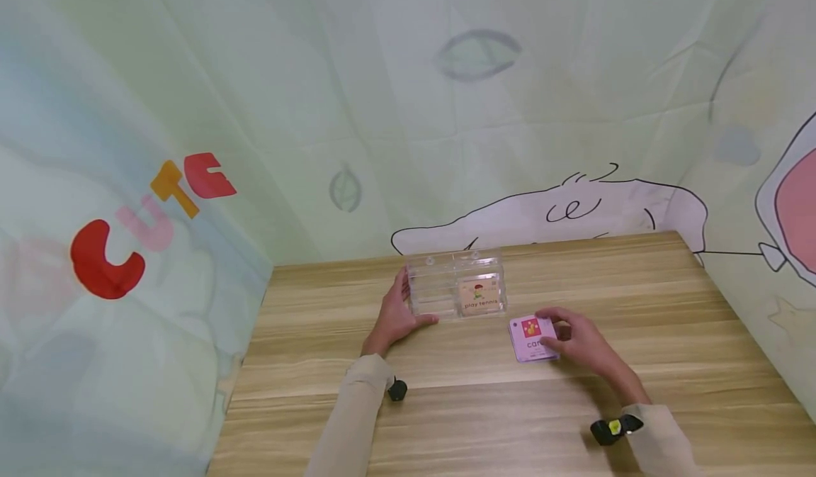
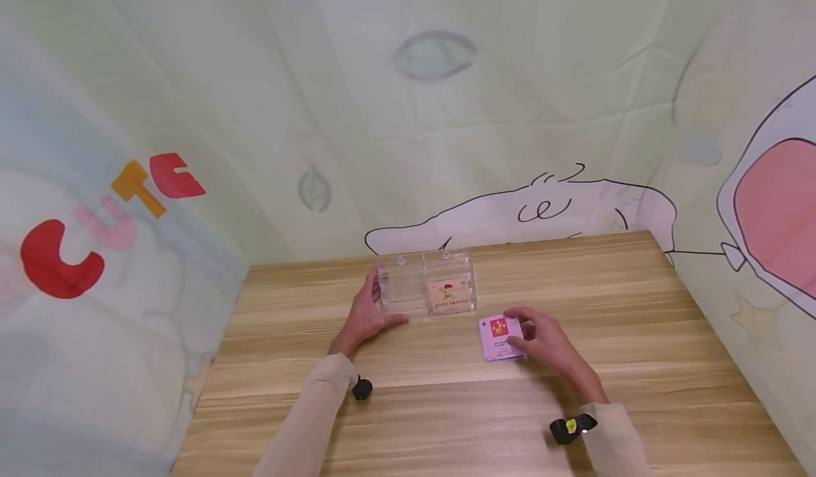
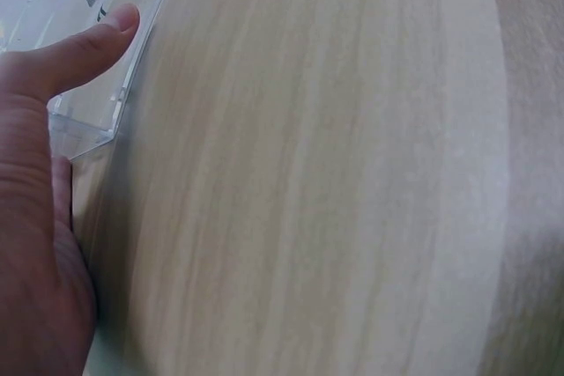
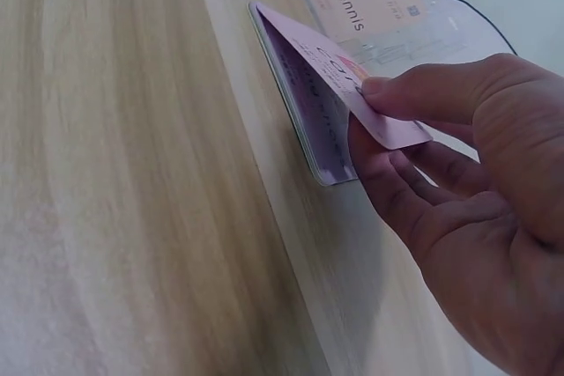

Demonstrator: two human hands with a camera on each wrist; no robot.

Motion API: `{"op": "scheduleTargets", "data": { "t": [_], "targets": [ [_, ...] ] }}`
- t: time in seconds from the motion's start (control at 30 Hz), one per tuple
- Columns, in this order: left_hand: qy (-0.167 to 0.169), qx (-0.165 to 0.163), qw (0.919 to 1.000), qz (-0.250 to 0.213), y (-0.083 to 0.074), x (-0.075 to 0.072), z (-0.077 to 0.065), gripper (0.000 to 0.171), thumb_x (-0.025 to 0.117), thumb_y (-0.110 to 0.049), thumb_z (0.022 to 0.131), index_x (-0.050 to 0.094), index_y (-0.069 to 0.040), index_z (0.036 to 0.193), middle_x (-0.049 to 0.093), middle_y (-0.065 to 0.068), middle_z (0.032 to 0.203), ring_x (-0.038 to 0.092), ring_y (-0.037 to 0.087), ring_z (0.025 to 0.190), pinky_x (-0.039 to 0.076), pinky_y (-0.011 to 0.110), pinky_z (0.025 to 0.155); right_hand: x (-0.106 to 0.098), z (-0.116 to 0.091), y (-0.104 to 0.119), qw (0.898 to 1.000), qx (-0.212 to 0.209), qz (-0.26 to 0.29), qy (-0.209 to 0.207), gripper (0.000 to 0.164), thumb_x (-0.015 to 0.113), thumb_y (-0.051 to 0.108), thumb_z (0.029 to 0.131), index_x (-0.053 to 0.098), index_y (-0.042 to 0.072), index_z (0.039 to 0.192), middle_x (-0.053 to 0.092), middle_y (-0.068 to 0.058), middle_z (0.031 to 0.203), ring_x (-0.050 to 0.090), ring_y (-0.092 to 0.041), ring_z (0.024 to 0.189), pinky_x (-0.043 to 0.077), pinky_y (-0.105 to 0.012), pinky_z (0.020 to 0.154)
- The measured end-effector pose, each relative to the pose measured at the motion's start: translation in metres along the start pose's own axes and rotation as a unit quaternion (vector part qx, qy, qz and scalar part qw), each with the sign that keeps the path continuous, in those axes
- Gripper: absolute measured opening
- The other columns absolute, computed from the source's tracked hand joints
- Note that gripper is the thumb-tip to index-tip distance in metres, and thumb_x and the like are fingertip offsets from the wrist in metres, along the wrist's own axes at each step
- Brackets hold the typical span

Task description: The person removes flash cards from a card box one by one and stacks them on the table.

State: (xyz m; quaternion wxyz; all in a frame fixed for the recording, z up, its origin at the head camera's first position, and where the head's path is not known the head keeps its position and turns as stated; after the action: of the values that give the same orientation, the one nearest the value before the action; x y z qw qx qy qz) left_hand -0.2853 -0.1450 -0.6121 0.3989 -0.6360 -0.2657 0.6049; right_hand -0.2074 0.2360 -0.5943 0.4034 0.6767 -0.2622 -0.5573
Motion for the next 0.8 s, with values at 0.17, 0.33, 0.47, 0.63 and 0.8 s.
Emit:
{"op": "scheduleTargets", "data": {
  "t": [0.17,0.33,0.47,0.63,0.8],
  "targets": [
    [-0.001,0.002,1.0000,0.000,0.0000,0.0001,-0.0001,0.134,0.101,-0.032,0.067,0.014,-0.007,0.165,0.036,0.020,0.162,0.041,0.030,0.147,0.035,0.037,0.121,0.0011,0.0021,-0.0012,1.000,-0.015,-0.027,0.002,0.048,0.081,0.002,0.088,0.064,0.002,0.134,0.069,-0.016,0.117,0.067,-0.027,0.097,0.062,-0.036,0.080],
    [0.000,0.002,1.0000,-0.003,0.0004,0.0004,0.0002,0.133,0.101,-0.032,0.067,0.013,-0.007,0.165,0.036,0.019,0.163,0.040,0.030,0.148,0.035,0.038,0.121,0.0026,0.0021,-0.0011,0.998,-0.033,-0.051,0.000,0.048,0.082,0.002,0.086,0.065,0.001,0.131,0.066,-0.009,0.107,0.060,-0.020,0.087,0.056,-0.028,0.070],
    [0.001,0.001,1.0000,-0.006,0.0006,0.0002,0.0001,0.134,0.101,-0.032,0.067,0.013,-0.007,0.165,0.035,0.019,0.163,0.040,0.029,0.148,0.034,0.037,0.121,0.0037,0.0007,0.0002,0.997,-0.039,-0.071,-0.011,0.047,0.084,0.003,0.085,0.067,0.002,0.130,0.065,-0.008,0.107,0.057,-0.020,0.086,0.053,-0.027,0.070],
    [0.000,-0.001,1.0000,-0.007,0.0002,-0.0002,0.0002,0.134,0.101,-0.030,0.067,0.013,-0.007,0.165,0.036,0.018,0.163,0.040,0.029,0.148,0.034,0.036,0.121,0.0048,-0.0008,0.0038,0.995,-0.050,-0.089,-0.020,0.045,0.084,0.002,0.085,0.069,0.000,0.127,0.064,-0.013,0.110,0.057,-0.021,0.087,0.053,-0.028,0.071],
    [0.001,-0.003,1.0000,-0.004,-0.0002,0.0000,0.0000,0.134,0.101,-0.031,0.067,0.013,-0.008,0.165,0.035,0.018,0.164,0.039,0.028,0.148,0.034,0.036,0.121,0.0056,-0.0014,0.0067,0.993,-0.050,-0.104,-0.021,0.044,0.084,0.002,0.084,0.069,-0.001,0.126,0.062,-0.014,0.109,0.056,-0.021,0.086,0.053,-0.028,0.069]
  ]
}}
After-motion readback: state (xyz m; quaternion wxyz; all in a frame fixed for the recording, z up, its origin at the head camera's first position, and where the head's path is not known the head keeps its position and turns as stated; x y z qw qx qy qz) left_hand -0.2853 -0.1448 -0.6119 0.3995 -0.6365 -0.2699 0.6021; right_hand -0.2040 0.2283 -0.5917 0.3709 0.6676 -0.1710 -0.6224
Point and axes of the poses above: each hand's wrist, its own z-axis towards the middle knuckle, its own x-axis out of the palm, y = z × x, the point moved 2 cm from there along z, towards the middle knuckle
